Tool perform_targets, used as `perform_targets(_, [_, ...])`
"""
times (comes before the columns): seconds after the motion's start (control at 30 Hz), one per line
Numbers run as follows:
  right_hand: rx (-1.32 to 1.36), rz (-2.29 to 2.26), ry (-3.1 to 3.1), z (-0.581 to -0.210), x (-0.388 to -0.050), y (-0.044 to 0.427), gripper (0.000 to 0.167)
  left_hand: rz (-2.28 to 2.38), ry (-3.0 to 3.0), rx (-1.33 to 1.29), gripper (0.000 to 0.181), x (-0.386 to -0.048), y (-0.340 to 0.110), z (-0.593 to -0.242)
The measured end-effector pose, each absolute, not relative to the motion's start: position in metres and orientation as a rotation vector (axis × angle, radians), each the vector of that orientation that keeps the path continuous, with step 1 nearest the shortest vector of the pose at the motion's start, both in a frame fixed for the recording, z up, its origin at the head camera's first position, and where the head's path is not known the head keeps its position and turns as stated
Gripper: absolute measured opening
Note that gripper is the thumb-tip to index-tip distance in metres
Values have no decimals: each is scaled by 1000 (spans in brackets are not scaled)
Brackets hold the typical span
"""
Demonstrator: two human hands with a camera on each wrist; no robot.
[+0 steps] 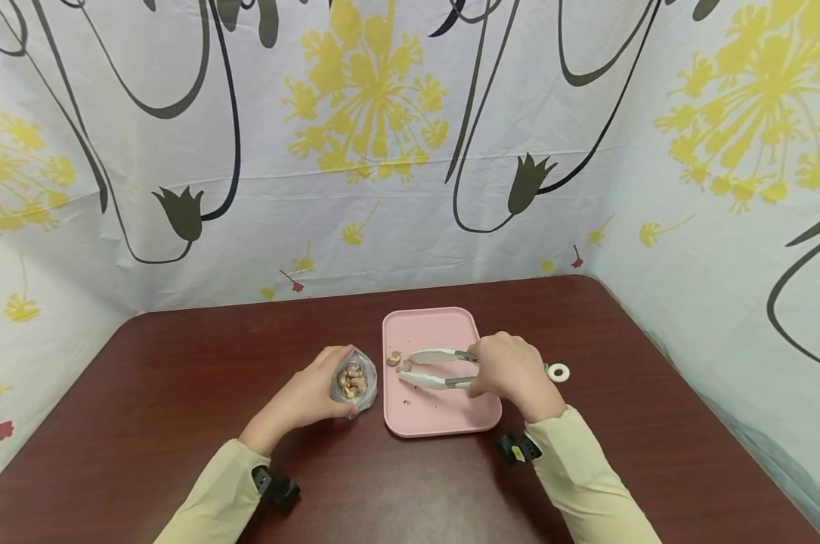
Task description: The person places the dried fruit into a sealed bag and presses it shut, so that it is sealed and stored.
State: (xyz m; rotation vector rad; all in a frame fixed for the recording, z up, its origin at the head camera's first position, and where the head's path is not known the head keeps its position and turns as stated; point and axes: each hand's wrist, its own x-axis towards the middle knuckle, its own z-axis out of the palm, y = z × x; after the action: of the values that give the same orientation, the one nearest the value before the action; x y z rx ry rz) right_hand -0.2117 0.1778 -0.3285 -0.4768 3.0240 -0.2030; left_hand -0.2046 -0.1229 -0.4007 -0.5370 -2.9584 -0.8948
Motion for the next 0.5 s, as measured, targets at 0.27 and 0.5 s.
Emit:
perform_targets(0.27, [-477,-172,3034,-330,-213,176,28,-907,-2959,-537,93,-204,-123,-400])
perform_targets(0.5, [-471,-183,3029,-330,-212,175,25,-905,-2954,-541,93,-205,-123,-400])
